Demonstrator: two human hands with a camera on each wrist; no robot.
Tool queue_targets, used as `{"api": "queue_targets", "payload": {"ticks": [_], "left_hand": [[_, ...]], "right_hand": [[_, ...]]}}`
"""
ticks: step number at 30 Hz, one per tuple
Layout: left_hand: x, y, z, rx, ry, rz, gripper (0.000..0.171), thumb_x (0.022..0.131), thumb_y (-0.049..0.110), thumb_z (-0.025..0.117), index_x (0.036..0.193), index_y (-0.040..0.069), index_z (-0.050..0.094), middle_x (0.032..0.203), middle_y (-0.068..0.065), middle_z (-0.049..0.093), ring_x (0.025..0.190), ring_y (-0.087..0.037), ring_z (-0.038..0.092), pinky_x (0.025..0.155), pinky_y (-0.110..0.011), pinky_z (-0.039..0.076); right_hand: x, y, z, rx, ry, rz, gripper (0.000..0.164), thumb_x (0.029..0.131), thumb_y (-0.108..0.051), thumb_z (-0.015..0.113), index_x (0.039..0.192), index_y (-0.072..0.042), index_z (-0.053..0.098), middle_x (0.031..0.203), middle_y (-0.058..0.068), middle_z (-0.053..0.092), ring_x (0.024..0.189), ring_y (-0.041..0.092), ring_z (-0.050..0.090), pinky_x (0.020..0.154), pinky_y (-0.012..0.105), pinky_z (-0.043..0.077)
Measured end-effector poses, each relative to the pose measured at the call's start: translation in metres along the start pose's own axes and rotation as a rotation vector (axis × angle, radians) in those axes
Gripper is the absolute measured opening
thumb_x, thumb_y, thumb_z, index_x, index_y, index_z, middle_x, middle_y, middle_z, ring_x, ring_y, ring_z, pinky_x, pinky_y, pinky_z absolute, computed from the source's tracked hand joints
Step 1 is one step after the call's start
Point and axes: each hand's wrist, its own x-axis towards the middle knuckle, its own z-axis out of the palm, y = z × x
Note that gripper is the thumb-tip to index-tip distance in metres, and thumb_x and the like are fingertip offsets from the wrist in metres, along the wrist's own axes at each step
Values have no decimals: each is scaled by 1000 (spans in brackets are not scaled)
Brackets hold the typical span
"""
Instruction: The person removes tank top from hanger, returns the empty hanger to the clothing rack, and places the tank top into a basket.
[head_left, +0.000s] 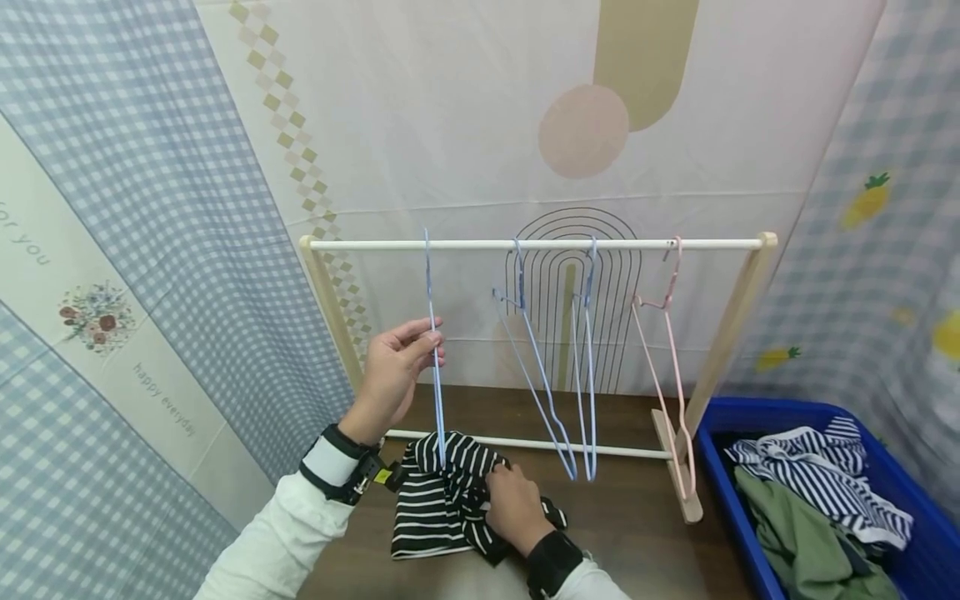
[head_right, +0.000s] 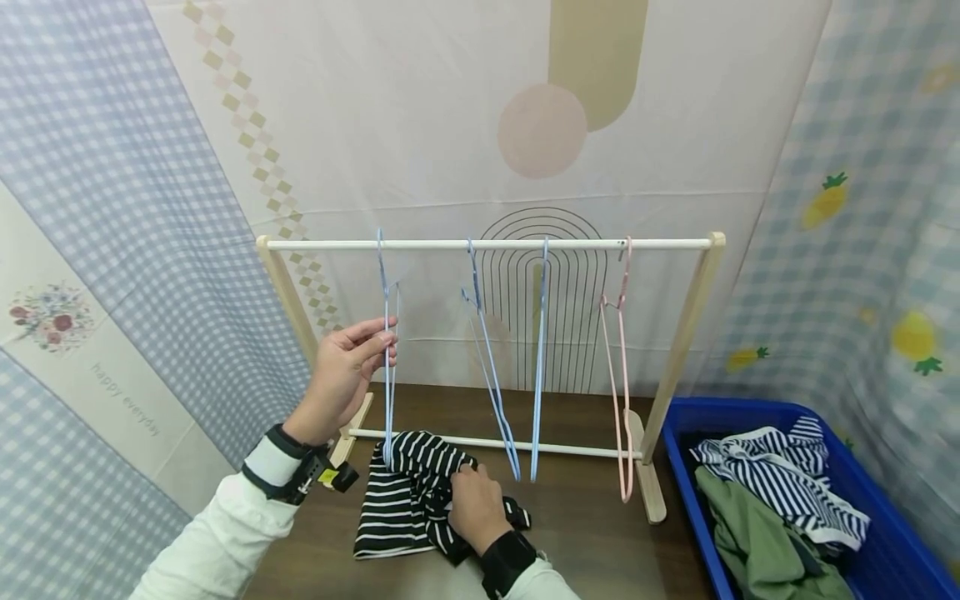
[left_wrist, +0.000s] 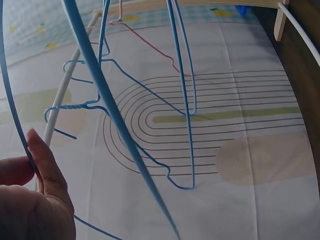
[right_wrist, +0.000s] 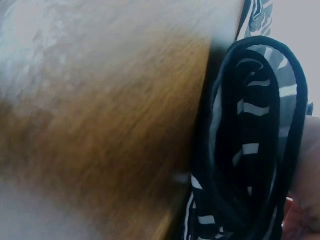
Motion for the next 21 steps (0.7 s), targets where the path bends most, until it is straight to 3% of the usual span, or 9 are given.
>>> {"api": "queue_targets", "payload": {"ticks": [6, 12, 16, 21], "left_hand": [[-2, -1, -3, 25, 27, -20, 31, 103, -1, 64, 130, -15, 64, 100, 3, 74, 81, -10, 70, 77, -22, 65], [-3, -2, -6, 4, 48, -34, 26, 103, -1, 64, 126, -11, 67, 107, 3, 74, 82, -11, 70, 77, -23, 65], [-3, -3, -7, -22, 47, -43, 21, 102, -2, 64, 122, -8, 69, 103, 2, 75, 81, -12, 70, 76, -23, 65], [-1, -5, -11, -19, 24, -73, 24, 104, 0, 63, 124, -12, 66, 94, 2, 73, 81, -11, 69, 76, -22, 64]], "right_hand": [[1, -2, 1, 6, -9, 11, 24, 73, -8, 89, 95, -11, 79, 93, 2, 70, 82, 21, 60, 56, 38, 53], [2, -2, 1, 10, -15, 18, 25, 73, -7, 88, 96, -11, 79, 93, 2, 70, 83, 21, 60, 56, 37, 52], [0, -2, 0, 17, -11, 16, 24, 73, -6, 87, 95, -10, 80, 92, 2, 70, 82, 20, 59, 55, 36, 51], [-1, 2, 0, 35, -10, 10, 26, 71, -5, 85, 95, -11, 80, 93, 1, 70, 83, 20, 60, 54, 36, 50]]}}
